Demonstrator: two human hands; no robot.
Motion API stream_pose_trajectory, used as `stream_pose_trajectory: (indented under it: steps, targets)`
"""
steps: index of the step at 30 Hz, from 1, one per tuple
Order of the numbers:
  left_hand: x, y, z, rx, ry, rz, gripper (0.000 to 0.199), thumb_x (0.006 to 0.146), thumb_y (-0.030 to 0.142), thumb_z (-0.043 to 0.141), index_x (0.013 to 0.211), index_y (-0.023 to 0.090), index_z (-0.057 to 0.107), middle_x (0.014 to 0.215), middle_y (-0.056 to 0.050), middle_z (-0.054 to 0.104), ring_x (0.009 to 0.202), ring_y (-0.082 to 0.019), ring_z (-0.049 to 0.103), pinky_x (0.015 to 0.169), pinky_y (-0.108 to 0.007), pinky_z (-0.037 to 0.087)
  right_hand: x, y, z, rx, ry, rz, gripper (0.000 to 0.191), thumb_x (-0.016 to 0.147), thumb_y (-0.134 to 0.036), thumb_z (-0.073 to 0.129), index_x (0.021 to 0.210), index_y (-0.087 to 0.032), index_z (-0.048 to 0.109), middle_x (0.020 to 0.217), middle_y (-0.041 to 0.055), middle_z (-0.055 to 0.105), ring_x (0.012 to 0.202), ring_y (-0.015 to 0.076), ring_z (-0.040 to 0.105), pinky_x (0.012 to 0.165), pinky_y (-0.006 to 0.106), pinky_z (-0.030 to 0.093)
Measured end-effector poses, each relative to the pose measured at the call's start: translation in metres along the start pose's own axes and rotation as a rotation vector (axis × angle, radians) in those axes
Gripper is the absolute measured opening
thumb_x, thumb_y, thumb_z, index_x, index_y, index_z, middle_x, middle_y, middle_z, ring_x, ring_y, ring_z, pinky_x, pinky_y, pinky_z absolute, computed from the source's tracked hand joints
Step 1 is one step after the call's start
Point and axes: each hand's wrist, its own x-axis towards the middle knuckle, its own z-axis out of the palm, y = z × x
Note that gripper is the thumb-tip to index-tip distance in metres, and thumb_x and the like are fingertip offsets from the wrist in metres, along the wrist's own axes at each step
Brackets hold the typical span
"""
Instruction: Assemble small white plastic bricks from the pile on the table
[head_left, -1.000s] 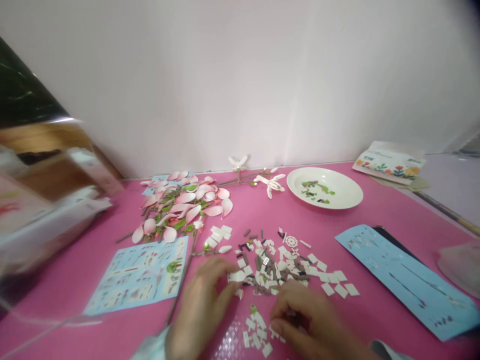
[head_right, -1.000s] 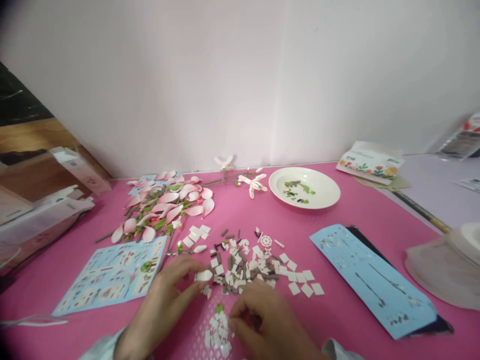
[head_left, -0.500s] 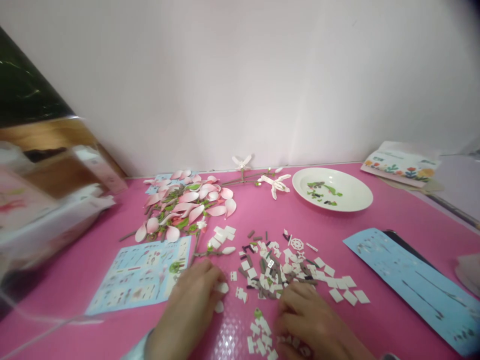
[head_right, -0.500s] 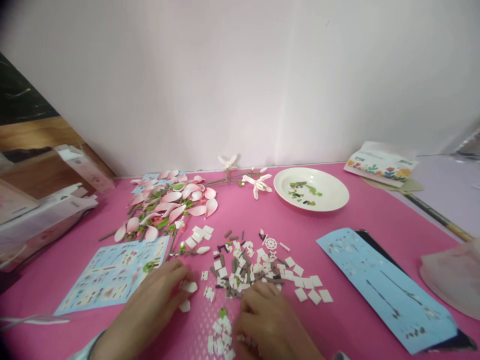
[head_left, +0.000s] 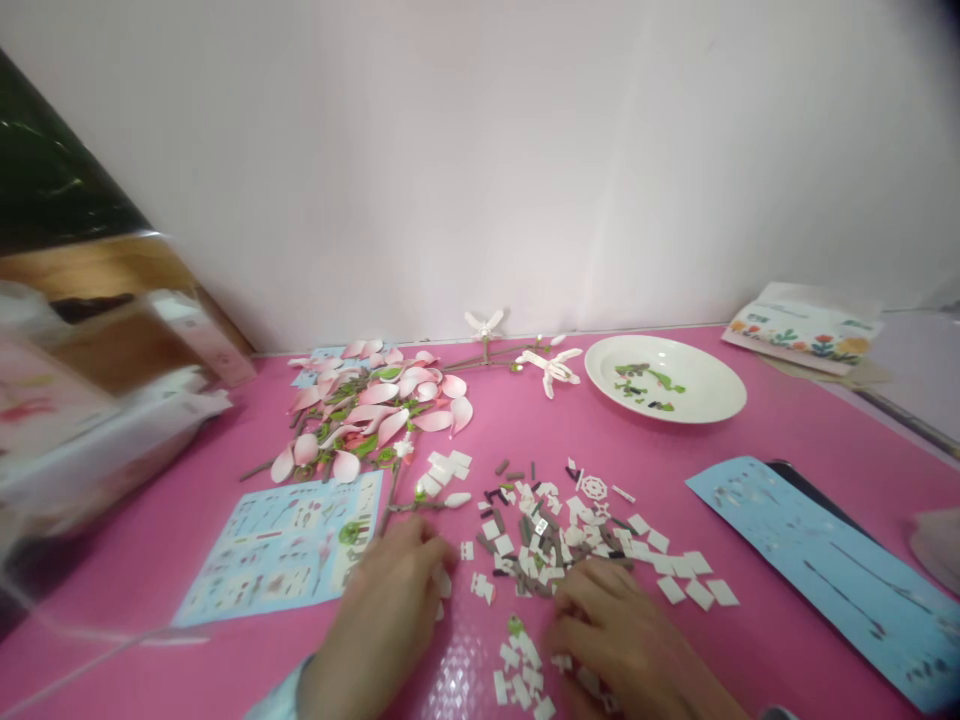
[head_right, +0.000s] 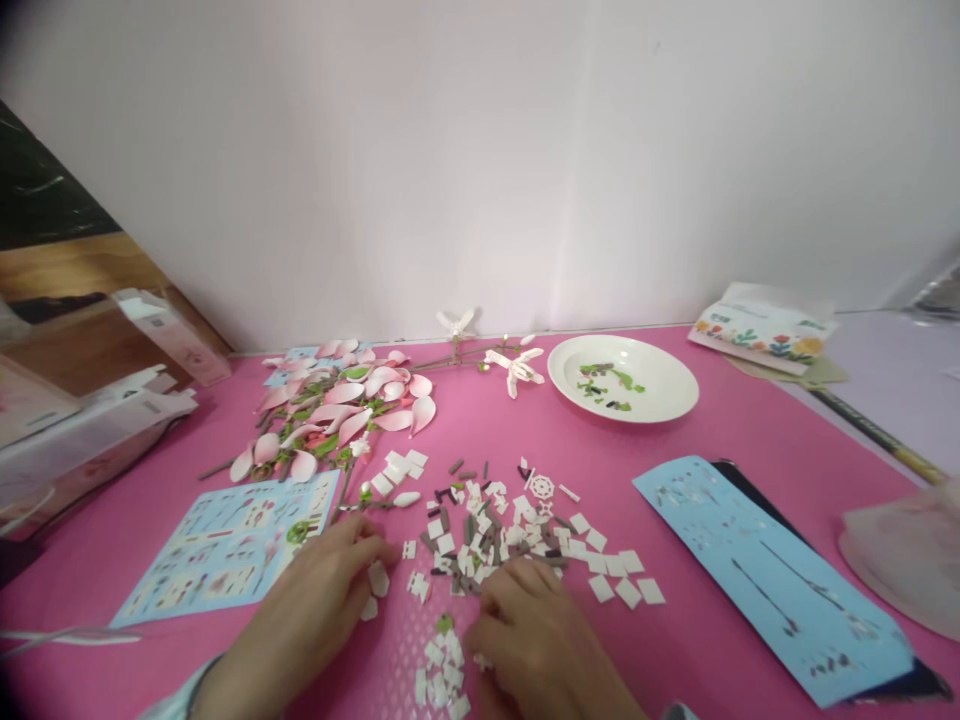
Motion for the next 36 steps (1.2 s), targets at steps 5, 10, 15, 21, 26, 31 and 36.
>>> stream_pose_trajectory:
  steps: [5, 10, 15, 21, 26, 31, 36]
  targets:
    - [0.002, 0.008, -0.003, -0.018, 0.066, -0.006, 0.029, 0.081, 0.001, 0.039, 0.078, 0.019, 0.062, 0.091, -0.007, 0.060, 0.087, -0.023, 0.056, 0.079, -0.037, 0.041, 0.001, -0.003, -0.004, -0.047, 0.090, -0.061, 0.024, 0.083, -0.011, 0.051, 0.094, -0.026, 0.067, 0.084, 0.0056, 0.064, 0.080, 0.0225, 0.058, 0.076, 0.037, 0.048]
    - [-0.002, 0.012, 0.003, -0.151, 0.035, 0.132, 0.030, 0.075, -0.002, 0.043, 0.073, 0.021, 0.064, 0.084, -0.002, 0.062, 0.085, -0.020, 0.056, 0.079, -0.032, 0.042, 0.000, -0.001, 0.009, -0.134, -0.007, -0.069, 0.023, 0.081, -0.014, 0.053, 0.095, -0.025, 0.066, 0.084, 0.0058, 0.063, 0.084, 0.0237, 0.057, 0.085, 0.041, 0.046]
    - [-0.008, 0.020, 0.007, -0.164, -0.099, 0.275, 0.031, 0.075, -0.001, 0.047, 0.074, 0.022, 0.068, 0.085, 0.000, 0.067, 0.085, -0.018, 0.058, 0.084, -0.033, 0.039, -0.004, 0.001, 0.021, -0.189, -0.057, -0.044, 0.028, 0.078, -0.012, 0.055, 0.100, -0.024, 0.065, 0.086, 0.0066, 0.064, 0.087, 0.0254, 0.056, 0.094, 0.048, 0.041]
    - [-0.006, 0.029, 0.010, -0.097, -0.143, 0.273, 0.025, 0.077, 0.004, 0.052, 0.084, 0.022, 0.069, 0.090, -0.002, 0.067, 0.088, -0.021, 0.056, 0.083, -0.034, 0.040, -0.003, 0.006, 0.013, -0.159, 0.052, 0.013, 0.025, 0.082, -0.012, 0.049, 0.096, -0.022, 0.067, 0.085, 0.0077, 0.062, 0.086, 0.0252, 0.054, 0.090, 0.047, 0.042]
    - [-0.006, 0.032, 0.015, -0.057, -0.161, 0.284, 0.014, 0.080, 0.013, 0.057, 0.086, 0.021, 0.067, 0.090, -0.002, 0.065, 0.085, -0.020, 0.057, 0.089, -0.038, 0.037, -0.005, 0.008, 0.013, -0.060, 0.092, 0.061, 0.027, 0.086, -0.008, 0.042, 0.080, -0.021, 0.065, 0.081, 0.0064, 0.058, 0.082, 0.0233, 0.051, 0.080, 0.043, 0.043]
    - [-0.007, 0.034, 0.020, -0.017, -0.163, 0.255, 0.010, 0.081, 0.015, 0.056, 0.085, 0.019, 0.065, 0.094, -0.005, 0.064, 0.088, -0.022, 0.055, 0.088, -0.039, 0.038, -0.006, 0.010, 0.017, 0.015, 0.069, 0.049, 0.027, 0.089, -0.011, 0.045, 0.069, -0.020, 0.060, 0.077, 0.0047, 0.056, 0.079, 0.0214, 0.048, 0.078, 0.040, 0.043]
    - [-0.008, 0.036, 0.027, -0.044, -0.110, 0.227, 0.014, 0.076, 0.010, 0.057, 0.083, 0.019, 0.065, 0.092, -0.004, 0.065, 0.088, -0.021, 0.055, 0.087, -0.036, 0.038, -0.002, 0.007, 0.014, 0.030, 0.089, 0.032, 0.022, 0.087, -0.010, 0.049, 0.072, -0.020, 0.061, 0.078, 0.0041, 0.058, 0.080, 0.0209, 0.049, 0.084, 0.041, 0.042]
